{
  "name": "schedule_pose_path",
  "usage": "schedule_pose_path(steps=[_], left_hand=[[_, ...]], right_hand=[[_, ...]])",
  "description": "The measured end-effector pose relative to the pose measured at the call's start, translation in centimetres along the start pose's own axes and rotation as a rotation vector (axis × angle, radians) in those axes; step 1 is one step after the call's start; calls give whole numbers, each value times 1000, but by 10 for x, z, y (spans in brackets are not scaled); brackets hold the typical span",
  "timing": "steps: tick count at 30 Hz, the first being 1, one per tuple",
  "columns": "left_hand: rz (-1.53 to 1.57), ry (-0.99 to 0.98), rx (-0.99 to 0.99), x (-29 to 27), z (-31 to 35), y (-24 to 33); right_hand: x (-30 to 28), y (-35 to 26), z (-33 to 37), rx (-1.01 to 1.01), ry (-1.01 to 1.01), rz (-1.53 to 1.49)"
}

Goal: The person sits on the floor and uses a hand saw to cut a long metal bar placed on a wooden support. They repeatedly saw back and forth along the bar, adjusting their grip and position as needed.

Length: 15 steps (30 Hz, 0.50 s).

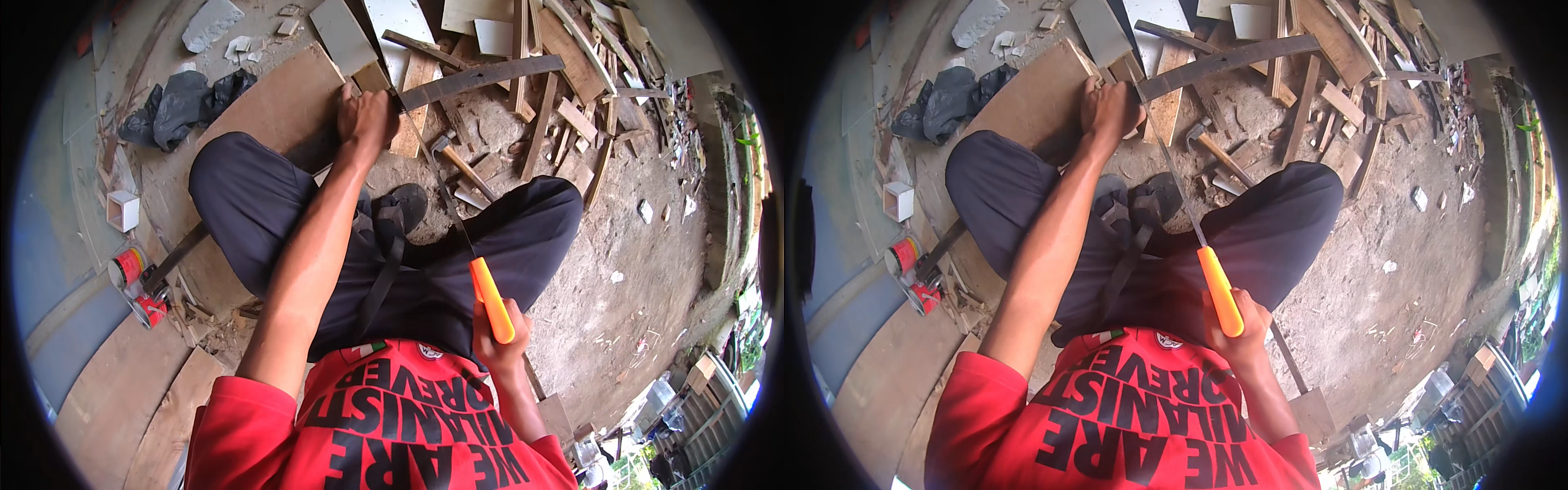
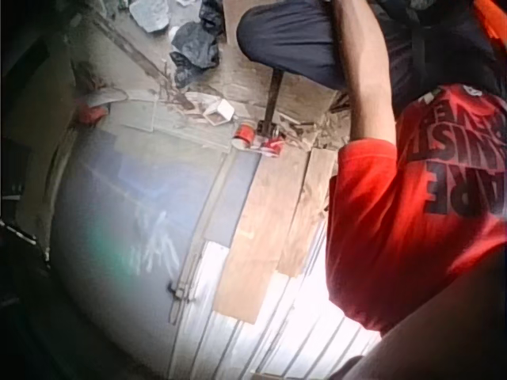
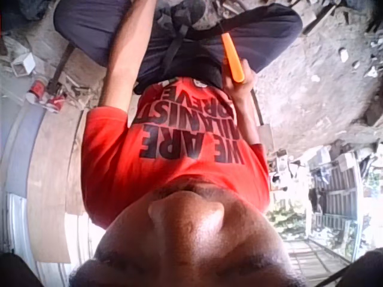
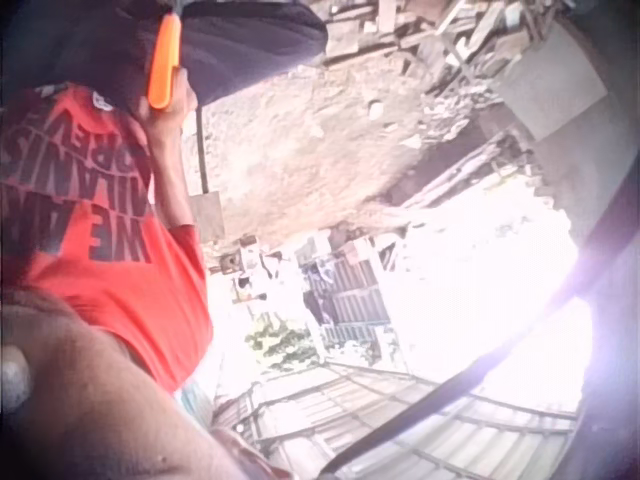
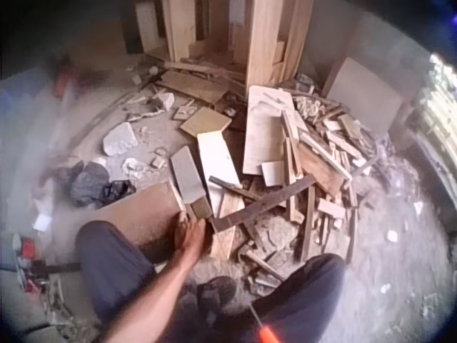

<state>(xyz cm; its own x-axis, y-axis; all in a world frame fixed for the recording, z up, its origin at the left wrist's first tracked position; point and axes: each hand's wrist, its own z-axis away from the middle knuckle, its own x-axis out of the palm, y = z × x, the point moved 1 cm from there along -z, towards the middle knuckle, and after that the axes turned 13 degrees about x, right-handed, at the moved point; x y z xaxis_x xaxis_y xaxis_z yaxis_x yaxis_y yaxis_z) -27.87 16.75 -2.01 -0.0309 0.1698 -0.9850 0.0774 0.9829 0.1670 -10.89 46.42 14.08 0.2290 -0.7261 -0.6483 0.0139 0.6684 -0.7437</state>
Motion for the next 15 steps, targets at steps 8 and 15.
schedule_pose_path(steps=[8, 15], left_hand=[[348, 291, -6, 23, -1, -8], [-15, 149, 118, 2, -10, -6]], right_hand=[[98, -70, -183, 7, -70, -167], [102, -38, -159, -86, 38, -282]])
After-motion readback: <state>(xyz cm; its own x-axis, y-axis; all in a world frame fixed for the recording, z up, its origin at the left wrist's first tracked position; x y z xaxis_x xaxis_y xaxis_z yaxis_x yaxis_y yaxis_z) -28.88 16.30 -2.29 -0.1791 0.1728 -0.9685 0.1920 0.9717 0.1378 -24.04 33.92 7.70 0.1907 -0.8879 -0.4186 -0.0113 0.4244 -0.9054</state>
